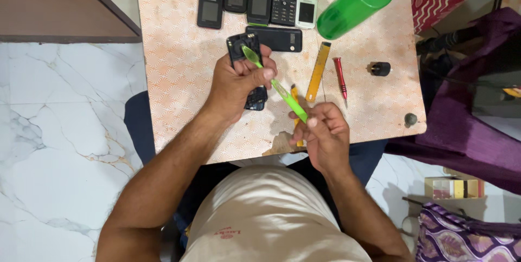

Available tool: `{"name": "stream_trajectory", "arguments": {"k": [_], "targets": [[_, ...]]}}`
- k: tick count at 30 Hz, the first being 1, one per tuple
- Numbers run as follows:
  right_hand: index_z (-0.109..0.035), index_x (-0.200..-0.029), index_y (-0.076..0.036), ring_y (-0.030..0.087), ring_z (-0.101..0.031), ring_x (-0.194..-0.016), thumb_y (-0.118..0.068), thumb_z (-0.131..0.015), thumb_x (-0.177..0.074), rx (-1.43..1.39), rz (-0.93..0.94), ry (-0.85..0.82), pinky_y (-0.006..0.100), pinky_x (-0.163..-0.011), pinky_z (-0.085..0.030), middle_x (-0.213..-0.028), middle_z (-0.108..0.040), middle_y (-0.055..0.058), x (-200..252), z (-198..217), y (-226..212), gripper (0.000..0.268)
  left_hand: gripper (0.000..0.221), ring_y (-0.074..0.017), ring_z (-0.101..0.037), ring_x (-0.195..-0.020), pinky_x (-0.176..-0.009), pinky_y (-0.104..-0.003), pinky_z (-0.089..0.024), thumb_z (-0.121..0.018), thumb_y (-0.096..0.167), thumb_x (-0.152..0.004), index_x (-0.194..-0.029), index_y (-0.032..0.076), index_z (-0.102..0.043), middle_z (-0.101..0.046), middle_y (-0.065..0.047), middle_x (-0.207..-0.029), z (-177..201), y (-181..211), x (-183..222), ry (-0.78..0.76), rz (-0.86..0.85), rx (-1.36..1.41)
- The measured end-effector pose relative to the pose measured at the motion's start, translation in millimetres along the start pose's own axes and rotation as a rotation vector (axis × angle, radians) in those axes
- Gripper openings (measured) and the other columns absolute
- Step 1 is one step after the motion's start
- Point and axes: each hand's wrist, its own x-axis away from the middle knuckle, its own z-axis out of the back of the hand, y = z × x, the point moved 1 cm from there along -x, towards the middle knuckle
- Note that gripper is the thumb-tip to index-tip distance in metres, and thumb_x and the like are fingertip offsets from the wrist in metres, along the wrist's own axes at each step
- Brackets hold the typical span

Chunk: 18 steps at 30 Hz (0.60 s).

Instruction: The person disassembles a mobile phone on a table, uses a yellow plastic tool to pry open the housing, and cleans the internal components with a green toothbrush after applying a liquid.

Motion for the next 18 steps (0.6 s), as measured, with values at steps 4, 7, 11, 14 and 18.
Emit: {"name": "stream_trajectory", "arguments": {"k": [4, 7, 11, 14, 18], "targets": [[-0.059, -0.127, 0.002, 0.017, -0.062, -0.062, -0.009, -0.062, -0.105, 0.073, -0.068, 0.018, 0.031, -0.057, -0.054, -0.103, -0.071, 0.025, 1, 7, 1, 0.025, 0.051, -0.013, -0.069, -0.087, -0.074, -0.027, -0.058, -0.082, 0.004, -0.088, -0.132, -0.001, -0.057, -0.073, -0.012, -0.109, -2, -1, 4, -0.123, 0.094, -0.01], [-0.06, -0.131, 0.003, 0.016, -0.061, -0.066, -0.008, -0.061, -0.106, 0.309, 0.083, 0.061, 0.03, -0.062, -0.053, -0.107, -0.071, 0.023, -1, 12, -3, 0.027, 0.054, -0.0128, -0.068, -0.086, -0.072, -0.027, -0.058, -0.081, 0.004, -0.088, -0.135, -0.001, -0.054, -0.071, -0.011, -0.111, -1, 3, 6, -0.158, 0.1, 0.005], [-0.065, -0.125, 0.001, 0.022, -0.069, -0.088, 0.0, -0.065, -0.104, 1.023, 0.485, 0.034, 0.032, -0.076, -0.057, -0.113, -0.071, 0.02, -4, 21, -19, 0.022, 0.051, -0.016, -0.071, -0.084, -0.07, -0.034, -0.065, -0.078, 0.003, -0.089, -0.134, -0.002, -0.054, -0.07, -0.011, -0.102, 3, 6, 7, -0.152, 0.116, 0.049], [-0.067, -0.119, 0.0, 0.026, -0.072, -0.097, 0.008, -0.07, -0.096, 1.349, 0.684, -0.048, 0.033, -0.082, -0.06, -0.111, -0.071, 0.019, -11, 22, -18, 0.024, 0.038, -0.0181, -0.07, -0.08, -0.069, -0.035, -0.063, -0.076, 0.002, -0.096, -0.128, -0.003, -0.056, -0.068, -0.011, -0.102, 4, 7, 9, -0.209, 0.107, 0.047], [-0.067, -0.118, 0.0, 0.024, -0.074, -0.094, 0.015, -0.07, -0.093, 1.317, 0.683, -0.037, 0.032, -0.08, -0.061, -0.11, -0.07, 0.018, -18, 23, -9, 0.029, 0.033, -0.0181, -0.069, -0.069, -0.06, -0.032, -0.06, -0.075, 0.01, -0.096, -0.122, -0.001, -0.057, -0.069, -0.013, -0.098, 8, 8, 10, -0.161, 0.14, -0.034]]}}
